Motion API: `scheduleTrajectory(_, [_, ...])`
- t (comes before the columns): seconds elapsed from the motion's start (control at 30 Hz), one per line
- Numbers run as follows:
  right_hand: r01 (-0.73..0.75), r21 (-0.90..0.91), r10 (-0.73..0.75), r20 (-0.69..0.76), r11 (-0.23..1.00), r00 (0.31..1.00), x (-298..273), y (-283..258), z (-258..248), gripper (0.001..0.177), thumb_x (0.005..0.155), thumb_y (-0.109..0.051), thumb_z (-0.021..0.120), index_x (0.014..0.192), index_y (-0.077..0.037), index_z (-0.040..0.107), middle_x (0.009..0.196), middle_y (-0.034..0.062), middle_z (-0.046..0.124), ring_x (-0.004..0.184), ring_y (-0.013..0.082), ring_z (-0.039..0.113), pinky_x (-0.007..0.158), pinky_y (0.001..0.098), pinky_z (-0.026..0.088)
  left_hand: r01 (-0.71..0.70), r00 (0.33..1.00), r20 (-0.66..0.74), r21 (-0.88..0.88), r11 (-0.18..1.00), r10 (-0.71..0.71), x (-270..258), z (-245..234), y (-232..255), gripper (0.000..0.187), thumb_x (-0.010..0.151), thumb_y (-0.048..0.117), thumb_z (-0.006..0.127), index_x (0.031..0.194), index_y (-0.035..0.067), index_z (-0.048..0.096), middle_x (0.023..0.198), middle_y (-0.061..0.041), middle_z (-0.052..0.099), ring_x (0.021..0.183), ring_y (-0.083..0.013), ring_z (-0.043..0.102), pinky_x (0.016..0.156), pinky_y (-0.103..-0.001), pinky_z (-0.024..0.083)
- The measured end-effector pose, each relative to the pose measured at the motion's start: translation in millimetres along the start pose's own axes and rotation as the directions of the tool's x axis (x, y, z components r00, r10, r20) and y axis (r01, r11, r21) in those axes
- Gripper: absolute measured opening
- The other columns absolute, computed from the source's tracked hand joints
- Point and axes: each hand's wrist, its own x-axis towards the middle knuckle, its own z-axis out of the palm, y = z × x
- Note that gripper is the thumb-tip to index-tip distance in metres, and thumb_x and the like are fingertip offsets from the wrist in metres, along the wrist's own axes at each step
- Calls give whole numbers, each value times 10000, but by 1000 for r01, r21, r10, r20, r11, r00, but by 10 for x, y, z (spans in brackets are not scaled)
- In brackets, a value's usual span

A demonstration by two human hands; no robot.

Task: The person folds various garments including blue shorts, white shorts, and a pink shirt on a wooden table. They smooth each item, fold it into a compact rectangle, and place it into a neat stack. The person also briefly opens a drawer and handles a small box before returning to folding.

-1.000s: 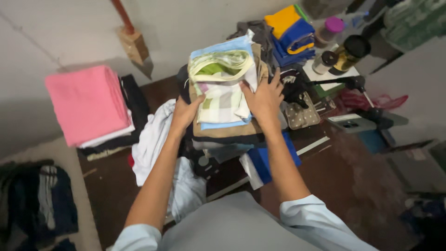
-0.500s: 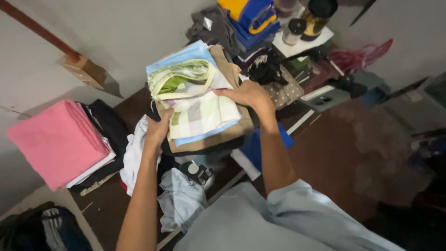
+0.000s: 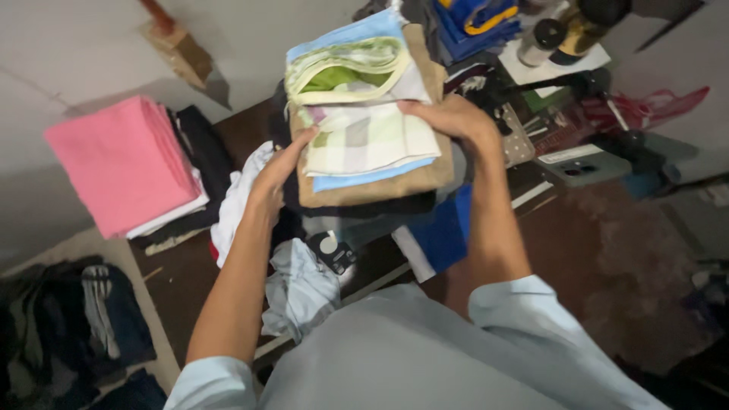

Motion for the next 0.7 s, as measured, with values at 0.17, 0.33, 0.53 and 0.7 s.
scheduleTrajectory(0.17, [-23,-238,34,45,971,998,185,17,-1,988,701,-768,740,1260,45,696,1308,278,654,1223,389,620,1000,404,484,-54,998,-20,-78,995,53,-228,100,65,1032,666,653,751,1484,73,508,1541,-175,533,1415,-298,500,1131,-419,393])
scheduleTrajectory(0.33, [-11,-158,23,70,987,997,89,24,-35,958,707,-736,716,1258,47,686,1275,238,702,1189,333,680,992,373,515,-4,998,-61,38,999,6,-310,95,91,1010,699,668,713,1524,123,510,1606,-170,427,1489,-321,354,1141,-489,260])
scheduleTrajectory(0.53, [76,-104,-70,63,992,996,56,66,-13,914,757,-713,689,1298,24,674,1310,226,684,1218,318,655,1015,368,490,-58,998,33,-62,996,60,-177,66,-52,1029,705,684,721,1496,61,509,1585,-193,439,1467,-305,406,1160,-410,347])
scheduleTrajectory(0.7, [72,138,-93,153,988,984,24,51,7,944,737,-683,714,1370,9,604,1364,195,658,1280,304,621,1037,362,475,-127,989,48,-222,967,141,-108,106,-154,942,725,574,783,1425,-23,575,1381,-199,652,1220,-298,665,968,-398,567])
